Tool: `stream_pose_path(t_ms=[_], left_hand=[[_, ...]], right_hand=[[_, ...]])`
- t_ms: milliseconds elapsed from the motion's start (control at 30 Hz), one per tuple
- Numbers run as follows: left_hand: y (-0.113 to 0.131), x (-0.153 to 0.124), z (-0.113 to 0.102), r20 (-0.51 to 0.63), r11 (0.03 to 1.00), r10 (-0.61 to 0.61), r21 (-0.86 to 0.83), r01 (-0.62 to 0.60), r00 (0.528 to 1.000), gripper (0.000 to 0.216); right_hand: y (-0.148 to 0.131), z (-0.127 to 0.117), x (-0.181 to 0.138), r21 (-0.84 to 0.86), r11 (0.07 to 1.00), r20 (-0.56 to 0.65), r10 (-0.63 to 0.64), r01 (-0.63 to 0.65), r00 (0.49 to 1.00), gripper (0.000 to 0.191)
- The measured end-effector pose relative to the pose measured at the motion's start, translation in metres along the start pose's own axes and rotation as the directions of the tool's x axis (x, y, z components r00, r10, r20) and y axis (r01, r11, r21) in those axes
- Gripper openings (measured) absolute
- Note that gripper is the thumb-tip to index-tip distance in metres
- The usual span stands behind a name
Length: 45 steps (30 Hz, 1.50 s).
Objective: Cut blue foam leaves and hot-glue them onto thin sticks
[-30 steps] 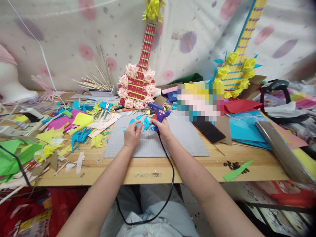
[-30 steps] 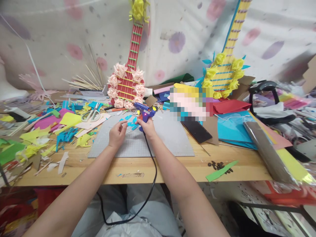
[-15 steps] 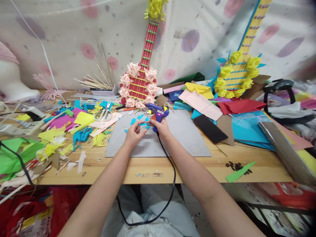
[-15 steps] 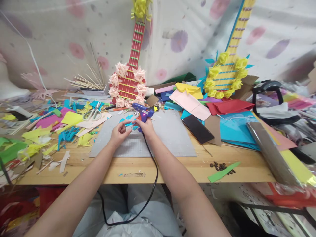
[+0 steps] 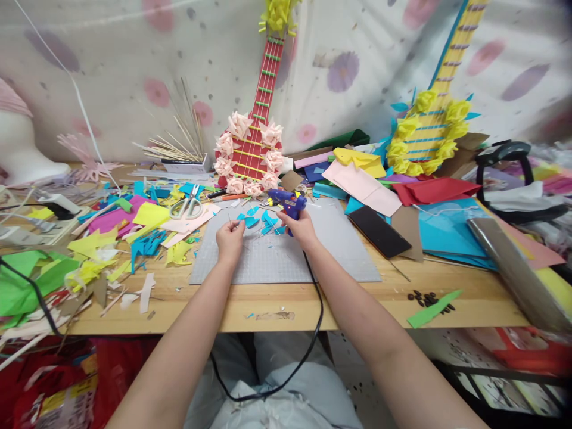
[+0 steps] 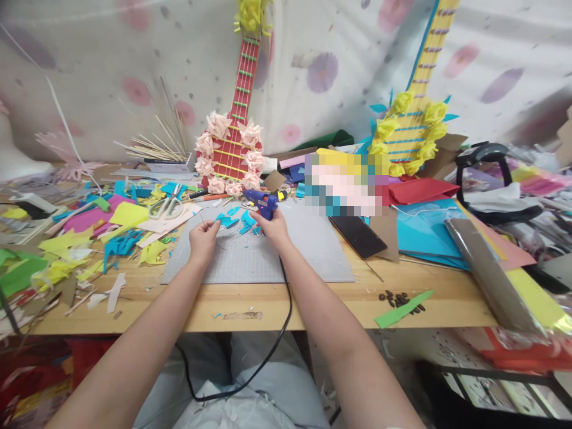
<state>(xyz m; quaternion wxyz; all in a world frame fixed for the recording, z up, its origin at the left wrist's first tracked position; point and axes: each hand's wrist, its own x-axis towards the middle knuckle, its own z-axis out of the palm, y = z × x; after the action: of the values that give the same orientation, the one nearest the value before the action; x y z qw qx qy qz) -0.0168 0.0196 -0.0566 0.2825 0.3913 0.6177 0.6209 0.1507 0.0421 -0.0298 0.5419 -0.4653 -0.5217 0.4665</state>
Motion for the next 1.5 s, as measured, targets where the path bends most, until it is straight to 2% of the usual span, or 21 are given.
stream_pose_path(t_ms=[100, 167, 300, 433, 900, 1500], left_hand=[[-0.002, 0.002, 0.000, -0.013, 1.000, -0.009, -0.012, 0.008, 1.000, 0.023], [-0.003, 0.002, 0.001, -0.020, 1.000, -0.009, -0.025, 0.008, 1.000, 0.024], [-0.003, 0.002, 0.000, -0.045, 1.000, -0.004, -0.019, 0.003, 0.999, 0.024], [-0.003, 0.002, 0.001, -0.045, 1.000, 0.015, -0.005, -0.015, 0.999, 0.023], [-0.007, 0.003, 0.001, -0.074, 0.999, 0.033, -0.013, -0.034, 0.997, 0.026], [-0.006, 0.003, 0.002, -0.060, 0.999, 0.037, 0.001, -0.037, 0.998, 0.026]], right_hand=[[-0.006, -0.009, -0.008, -0.214, 0.977, 0.148, 0.023, 0.009, 0.989, 0.033], [-0.007, -0.011, -0.014, -0.290, 0.957, 0.192, 0.053, 0.005, 0.980, 0.038], [-0.001, -0.007, -0.019, -0.377, 0.926, 0.181, 0.080, -0.006, 0.980, 0.048], [0.003, -0.004, -0.016, -0.463, 0.886, 0.136, 0.036, 0.031, 0.990, 0.046], [0.004, 0.000, -0.017, -0.508, 0.861, 0.099, 0.031, 0.023, 0.995, 0.046], [0.004, 0.008, -0.018, -0.531, 0.844, 0.142, 0.009, 0.069, 0.990, 0.044]])
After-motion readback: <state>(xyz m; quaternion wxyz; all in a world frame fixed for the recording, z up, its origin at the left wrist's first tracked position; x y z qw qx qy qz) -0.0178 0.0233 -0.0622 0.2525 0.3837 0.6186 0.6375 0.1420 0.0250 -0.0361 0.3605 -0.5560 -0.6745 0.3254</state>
